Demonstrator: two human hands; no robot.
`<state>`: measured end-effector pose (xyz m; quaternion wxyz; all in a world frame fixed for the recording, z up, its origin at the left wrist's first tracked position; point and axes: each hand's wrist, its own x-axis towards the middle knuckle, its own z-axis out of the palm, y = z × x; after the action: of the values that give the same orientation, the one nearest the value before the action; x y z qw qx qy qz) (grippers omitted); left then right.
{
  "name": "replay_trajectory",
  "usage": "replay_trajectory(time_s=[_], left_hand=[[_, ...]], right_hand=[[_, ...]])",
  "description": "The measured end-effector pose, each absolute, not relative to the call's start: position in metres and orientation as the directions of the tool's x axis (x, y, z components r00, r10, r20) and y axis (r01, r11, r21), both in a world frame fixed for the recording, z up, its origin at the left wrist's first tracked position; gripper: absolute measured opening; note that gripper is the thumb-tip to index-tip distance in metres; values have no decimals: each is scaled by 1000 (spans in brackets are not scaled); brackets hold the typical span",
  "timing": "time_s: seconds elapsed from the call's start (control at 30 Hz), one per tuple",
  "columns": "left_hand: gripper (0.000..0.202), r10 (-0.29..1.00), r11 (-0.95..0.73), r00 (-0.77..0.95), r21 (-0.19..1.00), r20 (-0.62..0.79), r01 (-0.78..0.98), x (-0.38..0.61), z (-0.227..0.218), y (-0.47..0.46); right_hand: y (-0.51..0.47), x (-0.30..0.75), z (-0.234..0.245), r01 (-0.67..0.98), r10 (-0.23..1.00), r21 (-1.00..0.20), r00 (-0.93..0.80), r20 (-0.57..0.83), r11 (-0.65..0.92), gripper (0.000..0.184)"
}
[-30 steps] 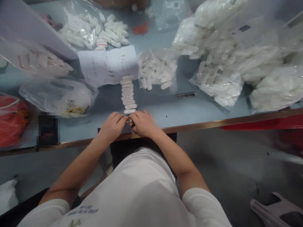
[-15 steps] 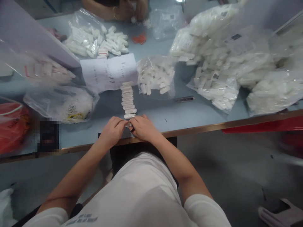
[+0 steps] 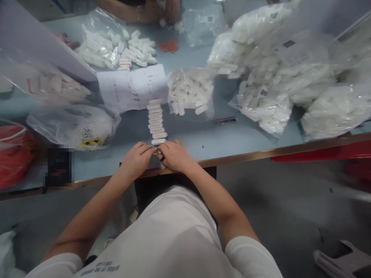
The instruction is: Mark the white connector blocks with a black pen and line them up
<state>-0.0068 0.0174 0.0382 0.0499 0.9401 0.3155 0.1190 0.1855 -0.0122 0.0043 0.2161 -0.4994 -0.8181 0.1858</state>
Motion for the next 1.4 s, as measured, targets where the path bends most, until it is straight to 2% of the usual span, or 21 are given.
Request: replay_trajectory(time_s=[0.1, 0.23, 0.57, 0.7, 1.07, 1.17, 1.3, 1.4], left_hand=[[24, 657, -752, 724, 241, 208, 613, -10, 30, 20], [23, 673, -739, 712, 222, 202, 636, -9, 29, 20], [25, 583, -790, 788, -87, 200, 607, 2, 49, 8], [25, 543, -799, 809, -157, 224, 580, 7, 53, 6], [26, 619, -779, 763, 19, 188, 627, 2, 43, 9], [27, 621, -775, 760, 3, 193, 632, 4, 45, 8], [32, 609, -773, 771, -78, 186, 629, 10, 51, 6], [36, 623, -768, 766, -65, 159, 637, 13, 52, 4]], right_hand=[[-12, 185, 5, 738, 900, -524, -406, 157, 425, 16], [-12, 185, 4, 740, 902, -524, -402, 160, 422, 16], [-12, 185, 7, 732, 897, -530, -412, 158, 429, 13], [-12, 187, 4, 718, 895, -549, -420, 150, 429, 13], [-11, 186, 3, 724, 893, -531, -416, 175, 441, 14], [-11, 186, 3, 726, 895, -534, -417, 159, 434, 13], [-11, 187, 5, 730, 895, -532, -423, 144, 430, 13], [-11, 188, 6, 726, 894, -540, -431, 126, 426, 13]])
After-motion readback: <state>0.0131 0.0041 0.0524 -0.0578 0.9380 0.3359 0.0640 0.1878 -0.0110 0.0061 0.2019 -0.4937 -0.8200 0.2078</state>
